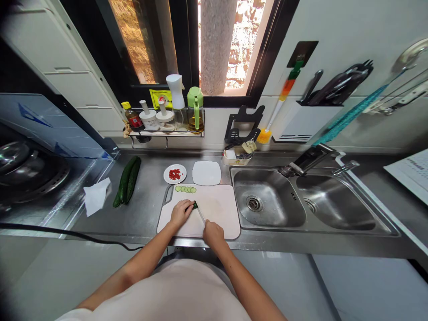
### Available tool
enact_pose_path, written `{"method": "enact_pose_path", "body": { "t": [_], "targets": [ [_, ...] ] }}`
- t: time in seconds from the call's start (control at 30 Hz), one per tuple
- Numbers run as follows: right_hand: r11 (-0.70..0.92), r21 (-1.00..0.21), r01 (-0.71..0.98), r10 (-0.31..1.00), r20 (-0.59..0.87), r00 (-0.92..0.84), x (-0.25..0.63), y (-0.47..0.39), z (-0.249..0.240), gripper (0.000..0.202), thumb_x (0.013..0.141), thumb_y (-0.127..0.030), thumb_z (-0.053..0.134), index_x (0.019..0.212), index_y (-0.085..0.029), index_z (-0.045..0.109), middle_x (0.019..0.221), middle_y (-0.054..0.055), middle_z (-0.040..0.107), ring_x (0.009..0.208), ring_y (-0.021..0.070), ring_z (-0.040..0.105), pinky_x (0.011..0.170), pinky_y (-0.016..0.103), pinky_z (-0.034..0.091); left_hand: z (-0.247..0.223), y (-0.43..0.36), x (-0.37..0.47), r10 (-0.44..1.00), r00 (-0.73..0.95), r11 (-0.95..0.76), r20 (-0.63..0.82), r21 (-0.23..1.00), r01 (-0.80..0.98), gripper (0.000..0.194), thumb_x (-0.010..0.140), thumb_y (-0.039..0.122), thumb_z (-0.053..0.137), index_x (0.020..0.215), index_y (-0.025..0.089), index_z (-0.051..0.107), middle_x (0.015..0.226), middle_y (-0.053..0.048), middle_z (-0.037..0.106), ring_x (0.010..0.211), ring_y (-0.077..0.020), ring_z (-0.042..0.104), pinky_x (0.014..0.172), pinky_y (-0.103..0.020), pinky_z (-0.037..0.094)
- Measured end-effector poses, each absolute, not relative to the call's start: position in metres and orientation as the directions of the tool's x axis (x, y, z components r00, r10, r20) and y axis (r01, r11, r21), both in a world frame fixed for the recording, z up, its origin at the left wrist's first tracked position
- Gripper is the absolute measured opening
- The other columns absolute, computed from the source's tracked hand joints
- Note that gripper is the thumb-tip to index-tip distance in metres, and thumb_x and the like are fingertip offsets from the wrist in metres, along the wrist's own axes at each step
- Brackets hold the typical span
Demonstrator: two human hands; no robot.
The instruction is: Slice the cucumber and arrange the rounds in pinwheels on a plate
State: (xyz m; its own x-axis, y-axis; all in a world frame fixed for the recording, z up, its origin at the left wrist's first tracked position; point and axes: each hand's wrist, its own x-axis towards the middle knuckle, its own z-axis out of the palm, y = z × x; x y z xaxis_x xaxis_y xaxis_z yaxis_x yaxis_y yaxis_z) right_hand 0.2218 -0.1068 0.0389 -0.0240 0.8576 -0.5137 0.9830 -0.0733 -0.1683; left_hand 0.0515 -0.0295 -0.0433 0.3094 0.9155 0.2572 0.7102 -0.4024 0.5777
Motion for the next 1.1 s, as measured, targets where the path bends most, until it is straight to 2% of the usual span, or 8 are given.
{"method": "enact_pose_path", "body": {
  "t": [0.27, 0.5, 0.73, 0.87, 0.97, 1.1],
  "targets": [
    [-0.086, -0.175, 0.981, 0.867, -0.497, -0.013, 0.231, -0.106, 0.045, 0.028, 0.090, -0.022, 0.037, 0.106, -0.017, 0.059, 0.100, 0.014, 0.068, 0.097, 0.0225, 0.063, 0.076, 0.030, 0.041, -0.037, -0.032, 0.054, 0.930, 0.289, -0.368, 0.228, 0.567, 0.737, 0.024, 0.091, 0.027, 0.048, 0.107, 0.026, 0.066, 0.099, -0.003, 0.066, 0.095, -0.0169, 0.058, 0.084, -0.030, 0.046],
    [-0.097, -0.083, 0.992, 0.895, -0.444, 0.050, 0.239, -0.102, 0.047, 0.032, 0.094, -0.023, 0.031, 0.115, -0.021, 0.056, 0.097, 0.012, 0.067, 0.091, 0.0225, 0.063, 0.074, 0.030, 0.039, -0.031, -0.035, 0.054, 0.959, 0.186, -0.279, 0.213, 0.604, 0.747, 0.027, 0.091, 0.031, 0.048, 0.113, 0.025, 0.062, 0.104, -0.004, 0.067, 0.099, -0.0192, 0.058, 0.086, -0.033, 0.046],
    [-0.097, -0.016, 0.995, 0.954, -0.286, 0.089, 0.247, -0.101, 0.047, 0.040, 0.092, -0.022, 0.039, 0.131, -0.024, 0.046, 0.104, 0.011, 0.062, 0.096, 0.0213, 0.057, 0.078, 0.030, 0.035, -0.029, -0.034, 0.048, 0.978, 0.064, -0.182, 0.197, 0.672, 0.718, 0.025, 0.093, 0.027, 0.042, 0.104, 0.023, 0.064, 0.101, -0.005, 0.067, 0.095, -0.0186, 0.060, 0.085, -0.033, 0.046],
    [-0.076, 0.007, 0.997, 0.976, -0.204, 0.076, 0.251, -0.103, 0.040, 0.045, 0.090, -0.022, 0.043, 0.135, -0.024, 0.043, 0.103, 0.010, 0.061, 0.096, 0.0211, 0.055, 0.078, 0.030, 0.032, -0.025, -0.033, 0.047, 0.988, 0.002, -0.113, 0.154, 0.713, 0.692, 0.026, 0.093, 0.028, 0.040, 0.108, 0.022, 0.061, 0.105, -0.005, 0.066, 0.098, -0.0183, 0.059, 0.087, -0.032, 0.046],
    [-0.064, 0.034, 0.997, 0.985, -0.156, 0.068, 0.253, -0.105, 0.038, 0.045, 0.089, -0.021, 0.046, 0.134, -0.024, 0.044, 0.101, 0.009, 0.061, 0.095, 0.0210, 0.053, 0.077, 0.031, 0.030, -0.020, -0.033, 0.049, 0.988, 0.013, -0.123, 0.155, 0.726, 0.677, 0.028, 0.093, 0.030, 0.042, 0.112, 0.022, 0.059, 0.110, -0.005, 0.065, 0.103, -0.0188, 0.057, 0.091, -0.033, 0.045],
    [-0.044, 0.053, 0.998, 0.992, -0.115, 0.050, 0.254, -0.106, 0.040, 0.043, 0.089, -0.022, 0.046, 0.133, -0.025, 0.046, 0.096, 0.008, 0.061, 0.091, 0.0204, 0.052, 0.075, 0.031, 0.028, -0.011, -0.033, 0.054, 0.980, 0.108, -0.196, 0.168, 0.703, 0.684, 0.032, 0.089, 0.035, 0.050, 0.117, 0.023, 0.059, 0.114, -0.006, 0.062, 0.108, -0.0201, 0.054, 0.095, -0.035, 0.043]
  ]
}}
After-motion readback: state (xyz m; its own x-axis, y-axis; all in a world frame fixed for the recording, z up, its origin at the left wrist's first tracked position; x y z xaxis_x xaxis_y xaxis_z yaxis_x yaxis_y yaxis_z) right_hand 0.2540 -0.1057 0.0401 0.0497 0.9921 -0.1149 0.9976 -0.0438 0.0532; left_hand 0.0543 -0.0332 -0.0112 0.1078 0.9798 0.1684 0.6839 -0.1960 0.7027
